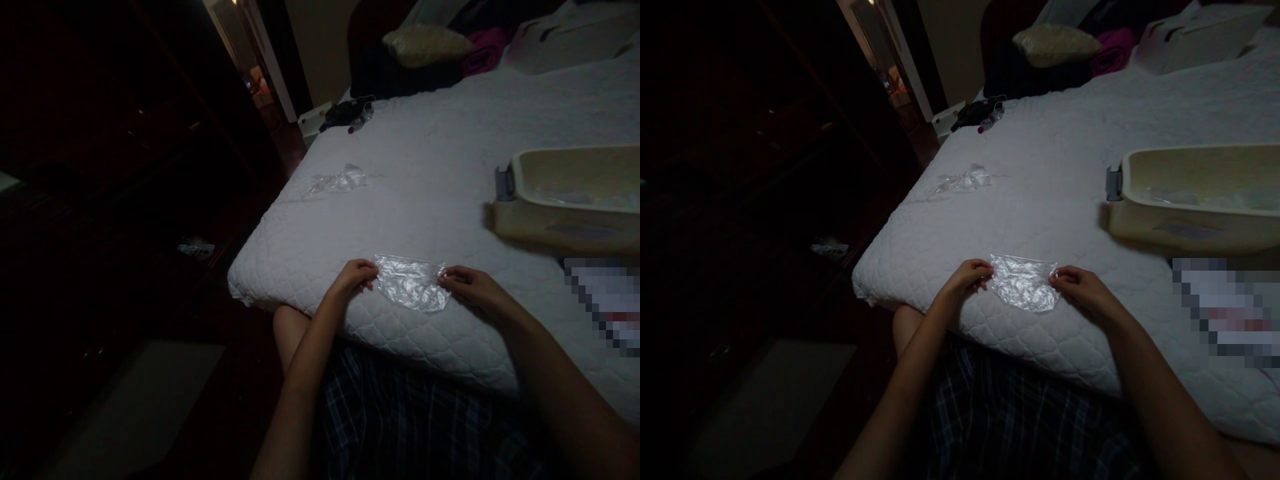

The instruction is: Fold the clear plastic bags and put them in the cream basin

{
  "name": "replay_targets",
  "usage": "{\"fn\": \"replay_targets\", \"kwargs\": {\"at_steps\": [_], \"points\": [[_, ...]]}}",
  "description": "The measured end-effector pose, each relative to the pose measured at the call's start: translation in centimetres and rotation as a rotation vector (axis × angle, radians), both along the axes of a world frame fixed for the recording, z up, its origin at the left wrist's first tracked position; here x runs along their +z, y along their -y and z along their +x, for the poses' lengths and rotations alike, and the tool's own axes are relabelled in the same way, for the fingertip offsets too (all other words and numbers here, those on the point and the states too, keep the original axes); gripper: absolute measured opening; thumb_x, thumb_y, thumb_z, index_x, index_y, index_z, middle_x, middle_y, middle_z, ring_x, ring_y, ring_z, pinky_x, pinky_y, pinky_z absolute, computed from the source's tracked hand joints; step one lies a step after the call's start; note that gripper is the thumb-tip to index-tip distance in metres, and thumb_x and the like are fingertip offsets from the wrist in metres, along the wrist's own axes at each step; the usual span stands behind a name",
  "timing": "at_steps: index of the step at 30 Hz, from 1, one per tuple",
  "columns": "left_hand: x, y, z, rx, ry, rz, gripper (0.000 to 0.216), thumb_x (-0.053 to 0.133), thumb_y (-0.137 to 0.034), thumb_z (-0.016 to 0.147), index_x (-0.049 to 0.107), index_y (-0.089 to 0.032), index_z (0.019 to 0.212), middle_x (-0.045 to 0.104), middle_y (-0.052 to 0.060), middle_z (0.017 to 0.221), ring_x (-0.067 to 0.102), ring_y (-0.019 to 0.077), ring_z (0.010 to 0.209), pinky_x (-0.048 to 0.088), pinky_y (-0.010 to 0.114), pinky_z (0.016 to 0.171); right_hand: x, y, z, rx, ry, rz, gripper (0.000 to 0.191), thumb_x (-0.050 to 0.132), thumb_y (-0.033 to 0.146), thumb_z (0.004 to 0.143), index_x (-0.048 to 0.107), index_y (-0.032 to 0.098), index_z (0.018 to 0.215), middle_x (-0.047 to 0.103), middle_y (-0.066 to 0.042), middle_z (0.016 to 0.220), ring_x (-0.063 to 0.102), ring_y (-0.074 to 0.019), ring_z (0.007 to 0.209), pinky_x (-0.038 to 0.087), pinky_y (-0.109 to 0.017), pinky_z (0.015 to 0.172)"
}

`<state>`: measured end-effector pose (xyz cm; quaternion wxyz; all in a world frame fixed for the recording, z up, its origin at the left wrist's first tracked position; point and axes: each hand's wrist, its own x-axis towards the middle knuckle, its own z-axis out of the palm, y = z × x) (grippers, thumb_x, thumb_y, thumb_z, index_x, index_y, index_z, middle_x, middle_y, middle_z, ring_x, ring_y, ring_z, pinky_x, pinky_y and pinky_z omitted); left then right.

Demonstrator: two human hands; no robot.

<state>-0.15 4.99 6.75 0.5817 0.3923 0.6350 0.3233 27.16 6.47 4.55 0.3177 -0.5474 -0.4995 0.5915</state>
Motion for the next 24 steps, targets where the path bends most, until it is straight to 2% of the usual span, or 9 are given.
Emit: {"fn": "replay_targets", "kwargs": {"at_steps": [5,7,10,14,19,24], "points": [[-0.1,0.4,-0.3,-0.015,0.047,0.031,0.03,0.078,-0.024,0.068,0.064,-0.012,0.093,0.062,-0.002,0.06,0.053,0.005,0.042,0.03,0.014,0.038,-1.6,-0.2,0.5,0.02,0.064,0.164,0.048,0.08,0.055,0.056,0.068,0.019,0.085,0.067,-0.006,0.078,0.057,-0.0149,0.065,0.043,-0.027,0.055],[-0.3,0.5,-0.4,-0.016,0.068,0.046,0.034,0.079,-0.022,0.066,0.065,-0.012,0.094,0.063,-0.002,0.061,0.052,0.0049,0.042,0.03,0.014,0.038,-2.2,-0.3,0.7,0.025,0.072,0.203,0.045,0.078,0.054,0.06,0.068,0.02,0.087,0.068,-0.007,0.083,0.06,-0.0168,0.07,0.046,-0.029,0.06],[-0.5,0.6,-0.3,-0.004,0.077,0.074,0.035,0.081,-0.022,0.063,0.066,-0.012,0.093,0.063,-0.002,0.062,0.051,0.0043,0.042,0.031,0.014,0.038,-2.2,-0.2,0.8,0.033,0.119,0.232,0.043,0.076,0.055,0.064,0.069,0.02,0.088,0.069,-0.007,0.081,0.06,-0.0173,0.07,0.046,-0.03,0.06],[-0.7,0.9,0.0,0.021,0.09,0.138,0.029,0.081,-0.022,0.061,0.068,-0.01,0.085,0.061,-0.002,0.06,0.049,0.0045,0.043,0.036,0.016,0.041,-1.3,0.2,0.4,0.042,0.16,0.301,0.042,0.073,0.059,0.065,0.069,0.019,0.079,0.068,-0.007,0.077,0.059,-0.0181,0.07,0.046,-0.031,0.062],[-1.4,1.1,0.3,0.043,0.126,0.224,0.019,0.078,-0.02,0.059,0.064,-0.01,0.067,0.058,-0.003,0.058,0.049,0.0052,0.047,0.04,0.017,0.043,-1.0,0.6,0.3,0.024,0.141,0.258,0.045,0.072,0.06,0.065,0.067,0.018,0.081,0.062,-0.003,0.066,0.051,-0.0128,0.055,0.04,-0.027,0.05],[-2.2,1.3,0.3,0.069,0.084,0.248,0.017,0.075,-0.019,0.062,0.066,-0.011,0.073,0.057,-0.004,0.058,0.048,0.0049,0.046,0.04,0.018,0.044,-0.8,1.0,0.5,0.0,0.084,0.212,0.046,0.076,0.055,0.061,0.067,0.019,0.087,0.065,-0.006,0.078,0.055,-0.0143,0.061,0.042,-0.027,0.051]]}}
